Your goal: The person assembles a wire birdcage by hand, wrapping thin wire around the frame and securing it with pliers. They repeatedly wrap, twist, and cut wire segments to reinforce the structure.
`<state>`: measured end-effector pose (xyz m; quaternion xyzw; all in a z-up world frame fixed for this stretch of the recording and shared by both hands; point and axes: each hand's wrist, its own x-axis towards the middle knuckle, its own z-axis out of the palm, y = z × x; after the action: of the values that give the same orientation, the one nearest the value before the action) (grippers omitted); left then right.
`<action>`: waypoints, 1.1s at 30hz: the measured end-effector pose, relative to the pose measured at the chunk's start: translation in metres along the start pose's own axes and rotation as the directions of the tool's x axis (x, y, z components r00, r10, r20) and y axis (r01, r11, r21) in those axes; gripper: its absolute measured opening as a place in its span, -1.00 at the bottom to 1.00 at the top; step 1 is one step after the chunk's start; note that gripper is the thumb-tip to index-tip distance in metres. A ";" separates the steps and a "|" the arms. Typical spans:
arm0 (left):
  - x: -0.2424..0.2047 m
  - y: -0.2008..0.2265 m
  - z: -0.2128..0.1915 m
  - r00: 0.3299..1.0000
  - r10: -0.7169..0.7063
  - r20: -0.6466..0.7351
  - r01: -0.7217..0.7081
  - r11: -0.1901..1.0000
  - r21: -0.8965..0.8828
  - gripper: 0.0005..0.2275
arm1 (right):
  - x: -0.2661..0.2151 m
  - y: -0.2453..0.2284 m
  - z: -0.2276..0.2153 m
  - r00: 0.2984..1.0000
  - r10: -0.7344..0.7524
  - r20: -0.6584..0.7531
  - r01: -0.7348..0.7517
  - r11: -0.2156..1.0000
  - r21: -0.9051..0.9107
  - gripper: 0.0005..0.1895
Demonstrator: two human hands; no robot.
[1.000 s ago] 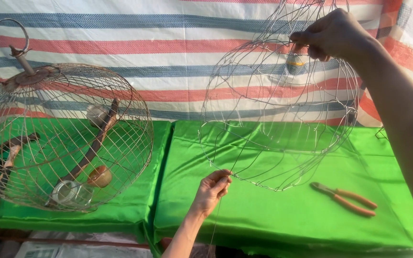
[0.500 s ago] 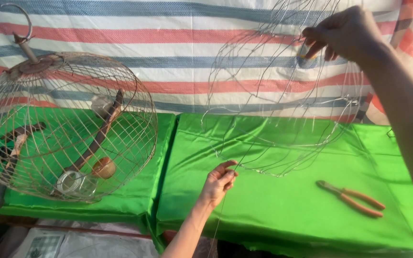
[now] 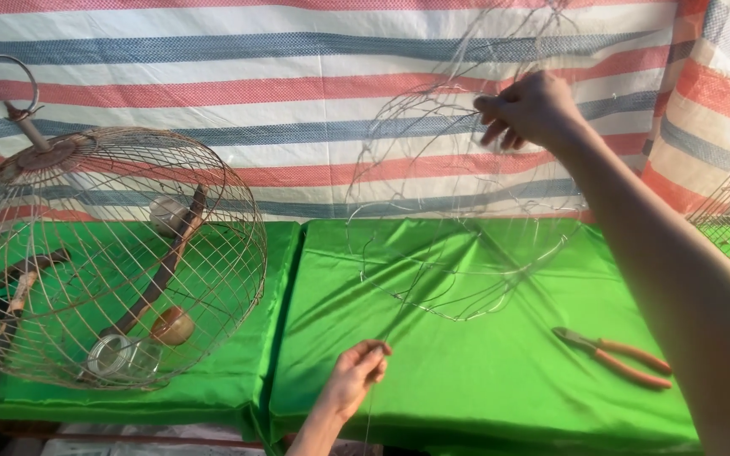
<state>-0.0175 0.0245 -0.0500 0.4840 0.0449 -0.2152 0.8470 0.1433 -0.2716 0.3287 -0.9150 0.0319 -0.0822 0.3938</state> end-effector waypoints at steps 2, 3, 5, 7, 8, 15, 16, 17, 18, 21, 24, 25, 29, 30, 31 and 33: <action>-0.017 0.002 -0.009 0.994 0.072 0.077 -0.074 0.997 0.018 -0.89 | 0.001 -0.004 0.009 0.997 -0.026 0.074 0.031 0.998 -0.063 -0.66; -0.025 0.000 -0.014 0.995 0.067 0.076 -0.069 0.997 0.021 -0.89 | -0.002 -0.008 0.014 0.997 -0.021 0.075 0.026 0.998 -0.060 -0.66; -0.040 -0.002 -0.024 0.982 0.174 0.078 -0.178 0.982 0.055 -0.87 | -0.008 -0.017 0.024 0.982 -0.063 0.175 0.081 0.992 -0.096 -0.49; -0.049 -0.007 -0.028 0.970 0.228 0.084 -0.227 0.974 -0.019 -0.90 | -0.014 -0.028 0.034 0.975 -0.019 0.222 0.043 0.993 -0.106 -0.38; -0.054 -0.010 -0.031 0.955 0.283 0.086 -0.275 0.957 -0.096 -0.92 | -0.018 -0.034 0.039 0.963 0.024 0.267 0.008 0.993 -0.121 -0.26; -0.074 0.006 -0.040 0.954 0.298 0.044 -0.287 0.944 -0.162 -0.88 | -0.063 -0.055 0.063 0.921 -0.073 0.384 0.123 0.987 -0.108 -0.28; -0.077 0.015 -0.034 0.939 0.339 0.059 -0.323 0.928 -0.185 -0.87 | -0.071 -0.054 0.061 0.928 -0.146 0.344 0.194 0.975 -0.109 -0.28; -0.081 0.022 -0.028 0.924 0.374 0.076 -0.352 0.912 -0.209 -0.87 | -0.079 -0.050 0.058 0.929 -0.213 0.302 0.257 0.960 -0.114 -0.11; -0.084 0.030 -0.022 0.930 0.359 0.079 -0.336 0.918 -0.212 -0.87 | -0.085 -0.044 0.055 0.933 -0.196 0.302 0.241 0.963 -0.118 -0.11; -0.092 0.050 -0.005 0.910 0.410 0.068 -0.391 0.900 -0.192 -0.89 | -0.108 -0.014 0.038 0.934 -0.309 0.179 0.325 0.943 -0.069 -0.15; -0.097 0.068 0.022 0.892 0.451 0.039 -0.423 0.861 -0.284 -0.90 | -0.123 0.045 0.013 0.819 -0.573 0.026 0.573 0.819 -0.035 -0.52; -0.097 0.074 0.031 0.870 0.488 0.070 -0.462 0.857 -0.227 -0.91 | -0.125 0.076 0.006 0.826 -0.562 0.040 0.559 0.807 -0.190 -0.94; -0.097 0.099 0.077 0.837 0.522 0.161 -0.517 0.853 -0.078 -0.90 | -0.122 0.284 0.010 0.904 -0.108 0.413 0.424 0.334 -0.842 -0.71; -0.094 0.101 0.090 0.837 0.523 0.160 -0.517 0.852 -0.082 -0.90 | -0.148 0.287 0.007 0.904 -0.106 0.414 0.425 0.330 -0.843 -0.71; -0.091 0.103 0.102 0.831 0.515 0.208 -0.516 0.855 -0.057 -0.89 | -0.168 0.288 0.004 0.895 0.192 0.403 0.261 0.505 -0.822 -0.78; -0.084 0.105 0.125 0.821 0.518 0.242 -0.526 0.850 -0.034 -0.87 | -0.195 0.303 0.004 0.785 0.461 0.413 0.061 0.606 -0.793 -0.64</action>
<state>-0.0668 -0.0074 0.1240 0.4622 -0.1964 -0.0332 0.8641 -0.0465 -0.4529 0.0820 -0.9605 0.0504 0.2706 -0.0402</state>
